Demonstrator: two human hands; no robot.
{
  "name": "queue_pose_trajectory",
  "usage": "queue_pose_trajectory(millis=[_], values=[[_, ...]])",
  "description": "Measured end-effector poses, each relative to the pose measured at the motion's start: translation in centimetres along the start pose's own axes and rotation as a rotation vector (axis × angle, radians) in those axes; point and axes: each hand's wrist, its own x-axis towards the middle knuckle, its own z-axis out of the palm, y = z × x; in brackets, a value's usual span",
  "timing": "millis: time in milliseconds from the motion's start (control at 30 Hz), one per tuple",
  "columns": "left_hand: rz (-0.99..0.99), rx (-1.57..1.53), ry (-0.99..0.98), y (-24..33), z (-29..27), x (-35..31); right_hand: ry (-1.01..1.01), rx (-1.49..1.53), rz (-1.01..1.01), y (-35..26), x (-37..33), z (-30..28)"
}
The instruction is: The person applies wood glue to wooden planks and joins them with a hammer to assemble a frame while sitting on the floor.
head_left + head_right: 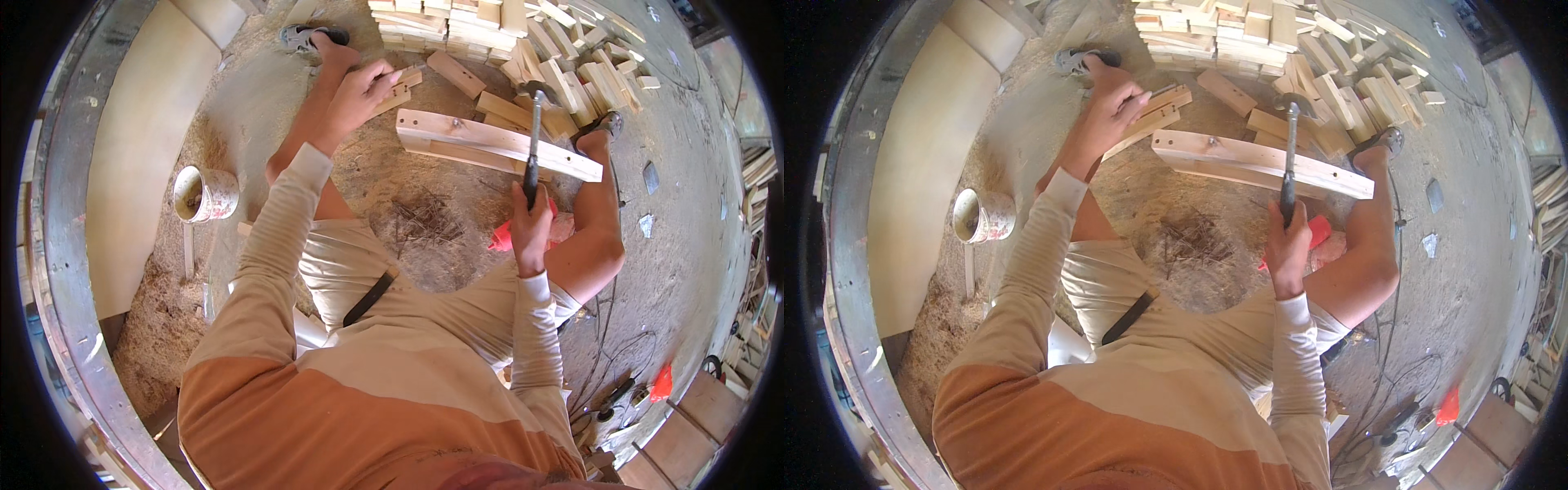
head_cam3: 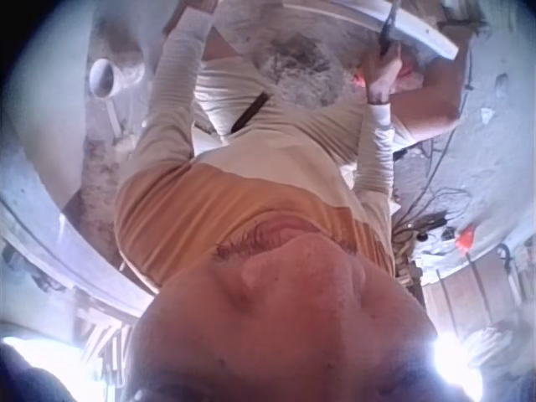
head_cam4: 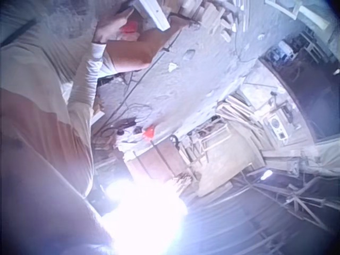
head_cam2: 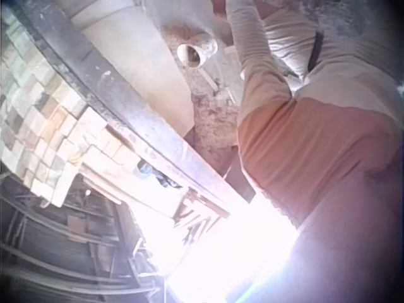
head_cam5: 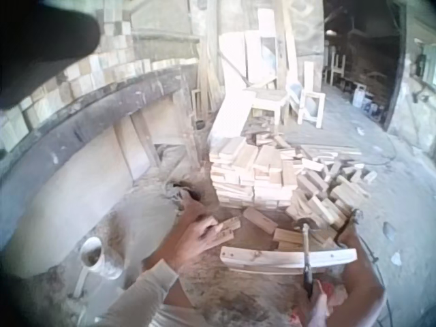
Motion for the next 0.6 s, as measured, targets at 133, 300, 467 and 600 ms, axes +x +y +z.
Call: queue_pose_trajectory(millis=[133, 300, 467, 600], values=[[0.207, 0.061, -0.021, -0.4, -0.8, -3.0, -0.04, -0.159, -0.003, 2.2, 1.1, 3.1], [0.2, -0.037, -0.195, -7.3, 2.3, -4.1, -0.104, -0.214, 0.027, 1.0, 1.3, 3.5], [0.275, 0.089, -0.276, -7.6, 1.1, -3.0, -0.089, -0.206, -0.024, 2.0, 1.9, 3.5], [0.294, 0.11, -0.289, -8.0, 0.9, -2.7, -0.09, -0.168, -0.057, 1.6, 2.6, 3.5]])
